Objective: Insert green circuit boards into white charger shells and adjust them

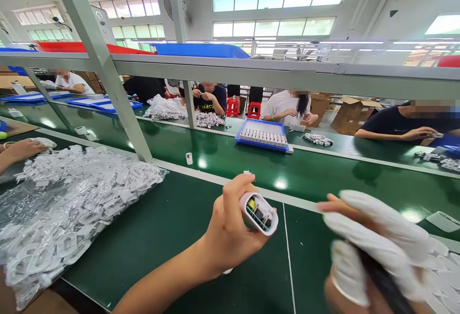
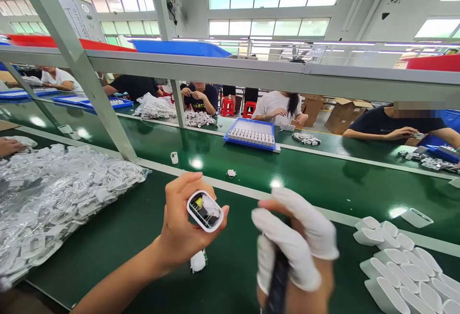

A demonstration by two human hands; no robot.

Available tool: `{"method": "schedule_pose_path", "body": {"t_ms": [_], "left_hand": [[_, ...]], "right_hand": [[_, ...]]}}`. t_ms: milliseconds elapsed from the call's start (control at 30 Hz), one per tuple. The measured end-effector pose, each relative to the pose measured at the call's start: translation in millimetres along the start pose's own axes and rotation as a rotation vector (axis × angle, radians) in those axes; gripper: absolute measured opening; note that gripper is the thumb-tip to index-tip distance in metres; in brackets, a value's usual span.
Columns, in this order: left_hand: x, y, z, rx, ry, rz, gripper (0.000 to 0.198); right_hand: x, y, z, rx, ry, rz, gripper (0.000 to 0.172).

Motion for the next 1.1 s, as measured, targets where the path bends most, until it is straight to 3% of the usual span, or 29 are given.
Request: {"method": "schedule_pose_path", "body": {"t_ms": [133,233,533,667,833,1000,1100], "left_hand": [[8,3.6,-5,0.064,-0.063,0.097,0.054],[12,7.7,-7,0.087,-0.098,0.139,0.053],[23,19.5,-8,0.168,-0.055,0.058,0.067],[29,21.3,-11,0.157,-0.120,0.052,0.062],[31,23.3,-13,0.134,-0.217,-0.001,0.058],[30,23.0,-5,0.141,-0.136,-0.006,0.069],[31,25.5,-6,0.102,-0.134,-0.026,0.070]], "right_hand": [[6,45,-6,-0.086,-0.114,-0.100,0.050],[11,60,-10,-0.131,-0.282,-0.122,0.058],[9,53,-3,-0.101,-0.310,-0.137,0.058],[8,53,-3,-0.058,-0.331,-0.127,0.058],[12,62,4,-0.222,-0.214,-0.098,0.055],[18,64,11,-0.234,-0.153,-0.162,0.057],[19,63,14,-0.205,-0.156,-0.123,0.053]]}}
Point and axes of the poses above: each hand's wrist, its own x-axis away from the middle knuckle, its own y-axis out of the palm, z = x × y, the point moved 3 cm from there along -x, towards the middle knuckle, and after that the axes turned 9 degrees about z, right-handed, at the moved point
